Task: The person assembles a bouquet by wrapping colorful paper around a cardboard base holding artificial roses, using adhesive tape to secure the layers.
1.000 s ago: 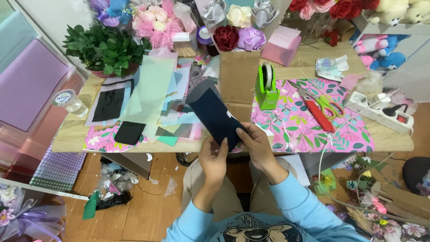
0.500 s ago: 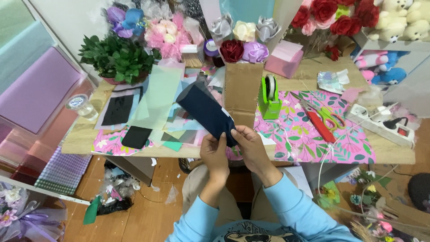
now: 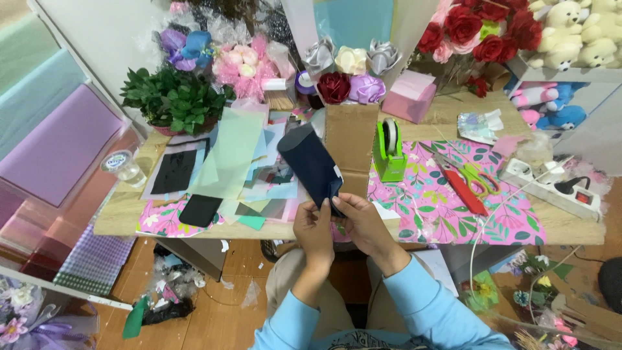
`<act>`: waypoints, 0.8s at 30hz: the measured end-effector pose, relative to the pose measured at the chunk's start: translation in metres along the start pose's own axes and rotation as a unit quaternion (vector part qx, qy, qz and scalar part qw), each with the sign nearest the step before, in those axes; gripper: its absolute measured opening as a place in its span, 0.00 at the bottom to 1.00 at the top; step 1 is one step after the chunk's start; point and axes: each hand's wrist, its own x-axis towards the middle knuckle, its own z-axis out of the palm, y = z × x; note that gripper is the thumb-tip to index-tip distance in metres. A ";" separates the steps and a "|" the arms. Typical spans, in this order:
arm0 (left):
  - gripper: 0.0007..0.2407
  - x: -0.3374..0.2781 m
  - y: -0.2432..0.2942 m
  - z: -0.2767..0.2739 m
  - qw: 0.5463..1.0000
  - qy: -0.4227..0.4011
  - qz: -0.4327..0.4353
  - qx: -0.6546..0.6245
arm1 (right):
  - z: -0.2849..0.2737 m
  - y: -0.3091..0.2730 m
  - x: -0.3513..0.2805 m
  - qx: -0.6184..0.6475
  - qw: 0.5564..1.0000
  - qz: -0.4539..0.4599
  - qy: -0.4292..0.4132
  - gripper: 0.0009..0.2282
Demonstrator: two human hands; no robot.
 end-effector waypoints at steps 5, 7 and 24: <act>0.10 -0.006 0.000 -0.006 0.997 -0.032 0.032 0.061 | -0.001 -0.011 0.001 0.042 0.999 0.029 0.001 0.09; 0.12 -0.007 0.004 -0.006 0.997 -0.036 0.049 0.056 | -0.006 -0.013 0.001 0.053 0.998 0.038 -0.005 0.10; 0.37 0.102 0.022 0.050 0.970 -0.215 0.104 0.057 | -0.060 -0.041 0.022 0.170 0.985 0.009 0.016 0.05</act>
